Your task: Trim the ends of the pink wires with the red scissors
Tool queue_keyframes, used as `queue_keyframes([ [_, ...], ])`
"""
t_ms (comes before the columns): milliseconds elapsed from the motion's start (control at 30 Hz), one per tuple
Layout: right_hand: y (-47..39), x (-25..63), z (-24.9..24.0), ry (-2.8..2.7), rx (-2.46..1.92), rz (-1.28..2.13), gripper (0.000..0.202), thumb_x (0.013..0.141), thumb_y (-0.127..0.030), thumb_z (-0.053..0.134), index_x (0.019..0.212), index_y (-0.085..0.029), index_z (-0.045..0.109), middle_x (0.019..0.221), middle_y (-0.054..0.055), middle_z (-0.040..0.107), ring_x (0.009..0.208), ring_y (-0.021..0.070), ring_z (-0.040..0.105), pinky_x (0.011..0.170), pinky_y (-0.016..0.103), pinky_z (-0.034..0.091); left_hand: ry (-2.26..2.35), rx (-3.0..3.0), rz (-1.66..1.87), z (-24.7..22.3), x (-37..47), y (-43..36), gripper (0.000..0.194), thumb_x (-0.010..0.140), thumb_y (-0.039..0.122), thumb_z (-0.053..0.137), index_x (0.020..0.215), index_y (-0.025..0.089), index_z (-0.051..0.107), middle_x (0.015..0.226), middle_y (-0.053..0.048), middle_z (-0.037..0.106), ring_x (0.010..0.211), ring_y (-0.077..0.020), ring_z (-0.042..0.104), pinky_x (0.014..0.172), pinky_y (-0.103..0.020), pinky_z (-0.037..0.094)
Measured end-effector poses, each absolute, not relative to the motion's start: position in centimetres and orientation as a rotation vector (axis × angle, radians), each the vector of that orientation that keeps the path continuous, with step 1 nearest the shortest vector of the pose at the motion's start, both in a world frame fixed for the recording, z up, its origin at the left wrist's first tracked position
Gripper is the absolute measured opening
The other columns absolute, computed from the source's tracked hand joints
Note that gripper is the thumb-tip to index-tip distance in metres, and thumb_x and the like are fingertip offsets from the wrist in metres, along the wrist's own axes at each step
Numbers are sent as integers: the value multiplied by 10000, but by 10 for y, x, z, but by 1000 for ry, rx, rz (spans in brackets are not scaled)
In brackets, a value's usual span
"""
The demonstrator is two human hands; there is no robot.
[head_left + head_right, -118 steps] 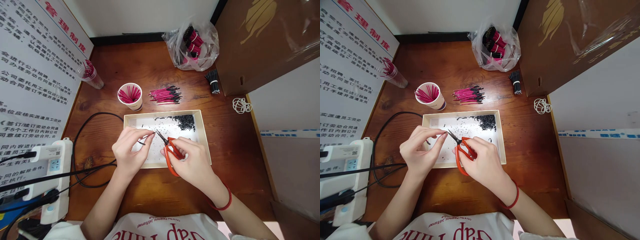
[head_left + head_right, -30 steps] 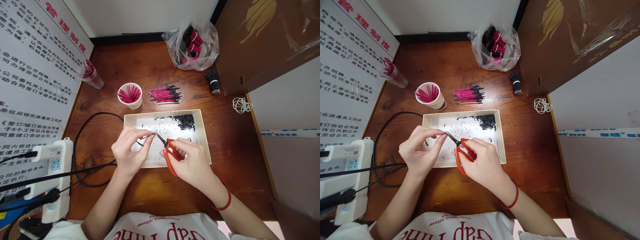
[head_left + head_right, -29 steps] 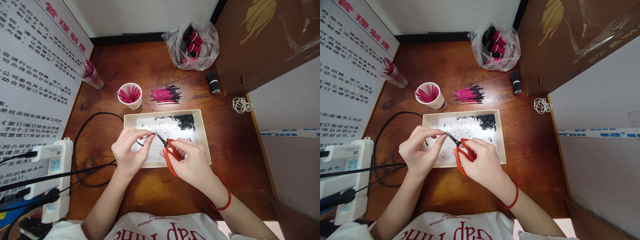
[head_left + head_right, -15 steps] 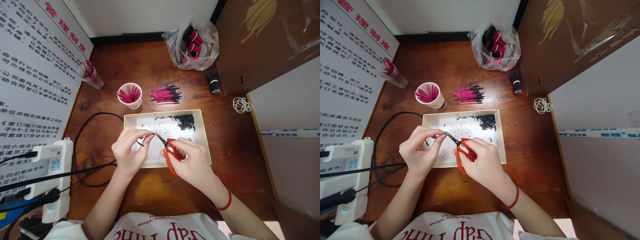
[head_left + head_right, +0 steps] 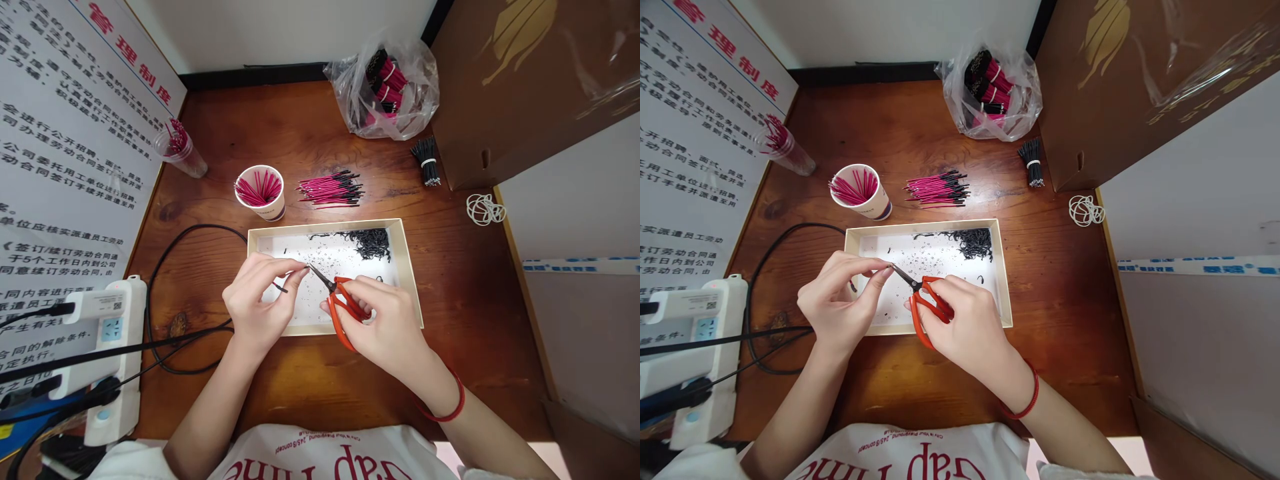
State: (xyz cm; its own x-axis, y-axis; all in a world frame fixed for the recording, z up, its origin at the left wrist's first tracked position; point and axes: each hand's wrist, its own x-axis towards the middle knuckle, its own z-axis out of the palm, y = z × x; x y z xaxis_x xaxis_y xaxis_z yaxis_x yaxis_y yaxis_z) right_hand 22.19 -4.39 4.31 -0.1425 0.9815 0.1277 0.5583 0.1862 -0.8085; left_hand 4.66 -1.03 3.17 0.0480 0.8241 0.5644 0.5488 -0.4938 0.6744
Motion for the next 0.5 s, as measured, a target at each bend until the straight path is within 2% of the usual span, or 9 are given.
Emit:
queue_keyframes([
  [200,-45,222,41,-1789,-1446,785,265,859,-172,676,631,-186,541,581,-50,428,510,85,362,489,222,325,1393,2050,1421,32,46,-11,161,806,35,745,831,193,723,738,8,742,674,-118,622,641,-255,518],
  [500,-44,221,44,-1776,-1464,791,315,837,-183,668,605,-202,454,566,-58,397,509,87,350,494,226,327,1371,2052,1428,31,46,-10,169,808,32,743,847,195,730,753,5,754,683,-120,634,655,-257,522],
])
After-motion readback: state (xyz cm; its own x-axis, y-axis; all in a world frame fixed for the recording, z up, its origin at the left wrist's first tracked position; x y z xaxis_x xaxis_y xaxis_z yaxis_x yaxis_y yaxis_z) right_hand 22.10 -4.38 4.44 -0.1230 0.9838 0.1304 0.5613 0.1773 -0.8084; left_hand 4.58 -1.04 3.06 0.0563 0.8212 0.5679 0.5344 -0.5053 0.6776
